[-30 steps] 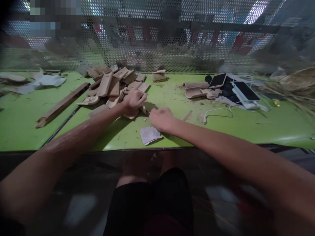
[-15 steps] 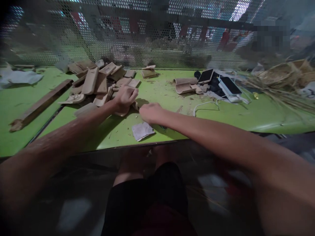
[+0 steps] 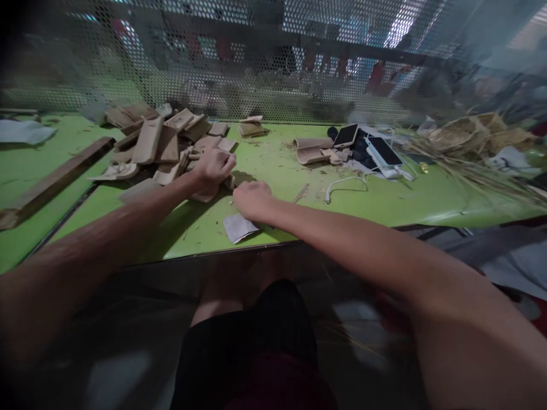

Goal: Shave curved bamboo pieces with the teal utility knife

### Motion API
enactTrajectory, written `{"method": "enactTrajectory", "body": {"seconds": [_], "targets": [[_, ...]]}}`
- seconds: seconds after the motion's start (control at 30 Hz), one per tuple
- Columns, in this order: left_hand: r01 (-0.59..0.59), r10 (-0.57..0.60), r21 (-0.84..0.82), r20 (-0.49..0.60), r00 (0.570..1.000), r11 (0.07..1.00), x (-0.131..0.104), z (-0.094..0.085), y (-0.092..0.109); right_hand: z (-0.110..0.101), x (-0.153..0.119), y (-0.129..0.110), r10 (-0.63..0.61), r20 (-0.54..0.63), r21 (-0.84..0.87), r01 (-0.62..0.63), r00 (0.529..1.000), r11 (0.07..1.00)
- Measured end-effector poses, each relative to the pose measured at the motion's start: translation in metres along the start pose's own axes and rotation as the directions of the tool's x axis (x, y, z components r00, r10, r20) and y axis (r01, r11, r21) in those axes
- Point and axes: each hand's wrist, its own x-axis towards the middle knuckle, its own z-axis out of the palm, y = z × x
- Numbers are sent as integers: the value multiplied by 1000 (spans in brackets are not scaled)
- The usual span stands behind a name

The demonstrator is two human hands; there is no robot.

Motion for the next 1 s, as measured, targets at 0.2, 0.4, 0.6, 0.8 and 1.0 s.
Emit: {"method": "enactTrajectory", "body": {"seconds": [0.2, 0.4, 0.6, 0.8, 1.0], "targets": [[-25, 25, 20, -12, 1000, 999, -4, 1, -5, 2, -1, 7, -9, 50, -29, 10, 999, 1000], [-15, 15, -57, -9, 1000, 998, -5, -2, -6, 2, 0, 15, 44, 59, -18, -43, 997, 999], [-58, 55, -90, -35, 998, 994, -3, -1, -7, 9, -4, 16, -16, -106, -57, 10, 994, 998], [-54, 52, -40, -52, 997, 998, 0, 2, -10, 15, -3, 21, -40, -150, -105, 24, 988, 994], [-33, 33, 2, -42, 999, 999, 2, 1, -8, 3, 1, 8, -41, -79, -116, 31, 996, 993]]}}
